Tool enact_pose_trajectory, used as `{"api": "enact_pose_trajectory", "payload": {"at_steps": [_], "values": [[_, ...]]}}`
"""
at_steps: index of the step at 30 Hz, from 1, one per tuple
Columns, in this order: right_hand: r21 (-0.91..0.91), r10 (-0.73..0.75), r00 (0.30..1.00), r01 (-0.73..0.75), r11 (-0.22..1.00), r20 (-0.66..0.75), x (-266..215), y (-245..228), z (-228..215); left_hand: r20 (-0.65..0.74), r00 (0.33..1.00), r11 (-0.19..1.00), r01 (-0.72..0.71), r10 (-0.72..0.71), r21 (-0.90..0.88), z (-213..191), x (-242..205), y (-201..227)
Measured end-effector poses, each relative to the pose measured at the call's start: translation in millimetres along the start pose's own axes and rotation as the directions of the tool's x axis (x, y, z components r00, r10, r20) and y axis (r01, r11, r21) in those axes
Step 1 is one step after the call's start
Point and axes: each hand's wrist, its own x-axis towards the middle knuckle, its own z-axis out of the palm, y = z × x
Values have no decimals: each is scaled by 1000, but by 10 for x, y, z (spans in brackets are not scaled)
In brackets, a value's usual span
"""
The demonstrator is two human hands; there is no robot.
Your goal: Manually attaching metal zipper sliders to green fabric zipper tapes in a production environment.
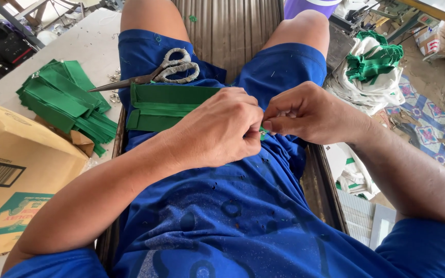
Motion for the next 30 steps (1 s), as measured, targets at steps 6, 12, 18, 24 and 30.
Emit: {"api": "enact_pose_trajectory", "payload": {"at_steps": [6,12,18,24,30], "values": [[145,227,965,-209,967,-127,21,112,170,-137,989,998,52,-48,21,-21,-136,-36],[79,208,960,-196,977,-188,57,138,271,-149,978,988,153,-146,38,146,-277,-55],[31,222,950,-220,975,-220,31,55,328,62,910,898,414,-410,-147,52,-303,42],[39,196,938,-193,980,-286,-11,24,399,45,891,852,446,-452,-274,-9,-257,65],[79,199,936,-184,980,-289,-31,50,424,131,832,805,555,-539,-210,-142,-175,188]]}}
